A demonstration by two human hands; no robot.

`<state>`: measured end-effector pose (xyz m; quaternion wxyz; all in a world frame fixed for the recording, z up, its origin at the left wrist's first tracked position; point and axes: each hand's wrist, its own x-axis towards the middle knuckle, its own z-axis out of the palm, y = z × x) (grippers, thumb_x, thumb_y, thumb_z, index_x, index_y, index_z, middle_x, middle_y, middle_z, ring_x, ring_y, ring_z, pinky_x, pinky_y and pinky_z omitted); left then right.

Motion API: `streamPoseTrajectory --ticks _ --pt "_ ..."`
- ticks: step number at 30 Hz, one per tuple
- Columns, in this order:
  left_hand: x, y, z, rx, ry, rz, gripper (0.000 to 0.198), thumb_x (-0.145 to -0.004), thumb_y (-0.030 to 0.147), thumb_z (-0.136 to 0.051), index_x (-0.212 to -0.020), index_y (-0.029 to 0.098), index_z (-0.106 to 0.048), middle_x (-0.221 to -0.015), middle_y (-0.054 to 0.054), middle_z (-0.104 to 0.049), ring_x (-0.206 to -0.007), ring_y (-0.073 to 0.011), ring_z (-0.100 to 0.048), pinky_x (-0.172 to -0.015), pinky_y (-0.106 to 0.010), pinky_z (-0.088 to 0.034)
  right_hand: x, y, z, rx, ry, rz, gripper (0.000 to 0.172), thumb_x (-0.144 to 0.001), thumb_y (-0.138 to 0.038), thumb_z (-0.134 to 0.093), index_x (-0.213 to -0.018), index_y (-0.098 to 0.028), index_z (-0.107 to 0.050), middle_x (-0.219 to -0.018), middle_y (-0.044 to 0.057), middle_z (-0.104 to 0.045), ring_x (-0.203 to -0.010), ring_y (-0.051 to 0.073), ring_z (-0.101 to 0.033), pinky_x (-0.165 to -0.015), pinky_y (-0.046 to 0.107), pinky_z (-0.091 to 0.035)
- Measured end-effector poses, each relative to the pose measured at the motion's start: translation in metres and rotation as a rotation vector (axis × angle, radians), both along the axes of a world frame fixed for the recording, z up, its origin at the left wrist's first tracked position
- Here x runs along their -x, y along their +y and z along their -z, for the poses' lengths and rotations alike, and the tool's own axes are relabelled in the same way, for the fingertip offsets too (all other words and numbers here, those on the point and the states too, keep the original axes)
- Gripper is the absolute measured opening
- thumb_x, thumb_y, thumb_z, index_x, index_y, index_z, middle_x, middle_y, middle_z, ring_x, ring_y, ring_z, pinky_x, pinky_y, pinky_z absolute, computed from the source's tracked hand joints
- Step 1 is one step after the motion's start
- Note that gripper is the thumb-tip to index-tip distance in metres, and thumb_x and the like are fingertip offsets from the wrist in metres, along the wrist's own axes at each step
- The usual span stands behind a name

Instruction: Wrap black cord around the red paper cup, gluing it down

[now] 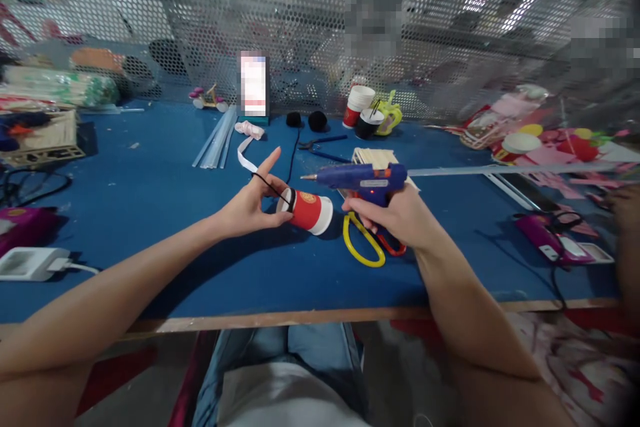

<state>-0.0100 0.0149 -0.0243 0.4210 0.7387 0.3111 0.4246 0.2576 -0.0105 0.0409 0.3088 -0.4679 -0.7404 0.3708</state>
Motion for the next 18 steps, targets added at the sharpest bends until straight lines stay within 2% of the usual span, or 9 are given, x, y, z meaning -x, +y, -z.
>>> streamPoseTrajectory --ticks 4,6,9,13,18 --pt "0.0001 0.0014 0.0002 0.014 0.019 -0.007 0.110 -0.067 0.016 -0.074 -0.149 0.030 -0.002 -0.096 -0.004 -0.062 -0.086 -0.0163 -0.062 -0.084 -0.035 -0.049 0.0068 -0.0053 -0.0004 -0.251 -0.181 -0.015 0.024 -0.080 -0.031 -0.062 -0.060 -0.020 -0.057 -0.047 -0.002 -0.055 -0.047 0.013 -0.053 -0.054 0.028 -0.045" --pt "0.0002 0.0018 0.0008 0.018 0.016 -0.016 0.110 -0.068 0.016 -0.074 -0.149 0.030 -0.001 -0.096 -0.004 -0.062 -0.086 -0.0164 -0.062 -0.084 -0.035 -0.050 0.0082 -0.0067 0.0000 -0.376 -0.218 -0.041 0.024 -0.081 -0.029 -0.061 -0.059 -0.021 -0.056 -0.049 -0.002 -0.055 -0.050 0.013 -0.053 -0.055 0.028 -0.044" --pt "0.0007 0.0022 0.0015 0.025 0.006 -0.031 0.111 -0.067 0.015 -0.075 -0.150 0.029 -0.002 -0.096 -0.004 -0.064 -0.085 -0.0165 -0.063 -0.084 -0.035 -0.050 0.0067 -0.0077 0.0022 -0.498 -0.327 -0.091 0.021 -0.085 -0.027 -0.054 -0.069 -0.019 -0.064 -0.057 0.001 -0.060 -0.054 0.014 -0.056 -0.055 0.027 -0.044" --pt "0.0008 0.0022 0.0012 0.036 -0.013 -0.016 0.112 -0.067 0.013 -0.075 -0.150 0.028 -0.002 -0.098 -0.006 -0.066 -0.086 -0.0171 -0.065 -0.085 -0.036 -0.051 0.0025 -0.0080 0.0069 -0.661 -0.584 -0.171 0.028 -0.090 -0.028 -0.046 -0.086 -0.016 -0.071 -0.061 0.005 -0.064 -0.058 0.017 -0.059 -0.055 0.028 -0.043" --pt "-0.0003 0.0022 0.0014 0.042 -0.004 -0.019 0.111 -0.067 0.015 -0.075 -0.150 0.029 -0.001 -0.096 -0.005 -0.065 -0.086 -0.0174 -0.065 -0.085 -0.036 -0.052 0.0023 -0.0099 0.0071 -0.683 -0.685 -0.144 0.028 -0.090 -0.029 -0.048 -0.089 -0.015 -0.072 -0.067 0.009 -0.066 -0.064 0.020 -0.061 -0.057 0.029 -0.043"
